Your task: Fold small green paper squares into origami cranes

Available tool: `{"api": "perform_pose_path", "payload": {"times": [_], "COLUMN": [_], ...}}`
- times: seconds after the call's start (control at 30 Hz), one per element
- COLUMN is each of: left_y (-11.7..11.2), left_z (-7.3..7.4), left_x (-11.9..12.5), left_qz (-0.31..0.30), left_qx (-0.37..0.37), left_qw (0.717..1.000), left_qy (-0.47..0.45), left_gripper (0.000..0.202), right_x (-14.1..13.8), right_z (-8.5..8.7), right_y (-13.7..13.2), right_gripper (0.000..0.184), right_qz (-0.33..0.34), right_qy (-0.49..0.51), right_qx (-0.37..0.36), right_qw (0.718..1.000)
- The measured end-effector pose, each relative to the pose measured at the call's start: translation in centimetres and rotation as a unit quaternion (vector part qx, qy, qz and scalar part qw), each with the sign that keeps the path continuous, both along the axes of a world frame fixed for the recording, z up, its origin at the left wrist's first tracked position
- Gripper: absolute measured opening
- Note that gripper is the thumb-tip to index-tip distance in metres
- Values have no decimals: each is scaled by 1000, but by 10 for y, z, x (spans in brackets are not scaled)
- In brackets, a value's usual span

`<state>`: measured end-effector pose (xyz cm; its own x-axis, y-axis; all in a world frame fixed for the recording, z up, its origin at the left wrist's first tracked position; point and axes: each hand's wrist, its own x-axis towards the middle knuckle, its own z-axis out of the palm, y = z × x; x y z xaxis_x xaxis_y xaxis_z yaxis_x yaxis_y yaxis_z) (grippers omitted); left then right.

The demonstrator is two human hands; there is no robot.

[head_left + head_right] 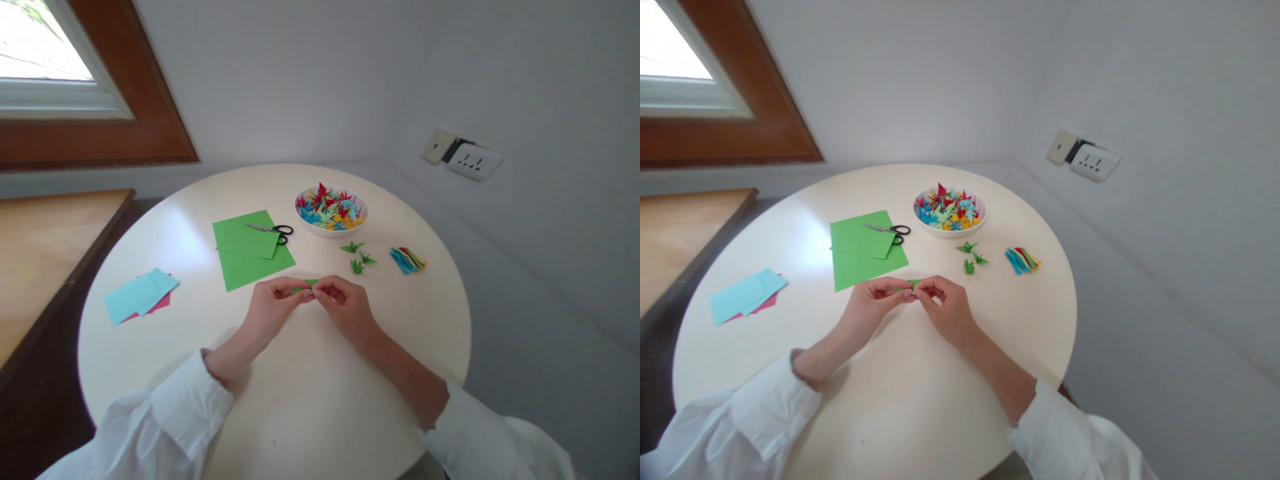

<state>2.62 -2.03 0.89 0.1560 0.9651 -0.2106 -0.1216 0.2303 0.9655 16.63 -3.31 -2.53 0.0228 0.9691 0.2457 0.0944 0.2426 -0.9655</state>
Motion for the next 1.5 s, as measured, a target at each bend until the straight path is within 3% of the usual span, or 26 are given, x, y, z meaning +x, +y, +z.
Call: {"api": "perform_pose_path", "payload": {"times": [0.37,0.67,1.13,1.5], "left_y": [0,2,3,3], "left_z": [0,-3,-3,-2], "left_x": [-1,-2,-6,-6], "left_qz": [-3,-17,-41,-67], "left_qx": [14,15,17,41], "left_qw": [1000,999,998,997], "left_qy": [-13,-25,-34,5], "left_gripper": [18,19,33,22], "right_x": [0,0,3,4], "right_z": [1,5,3,3], "right_y": [-2,-2,3,7], "right_gripper": [5,13,15,21], "right_qz": [0,-23,18,9], "right_qy": [20,15,62,49], "right_qx": [-4,-10,-17,-47], "right_qw": [1000,1000,998,998]}}
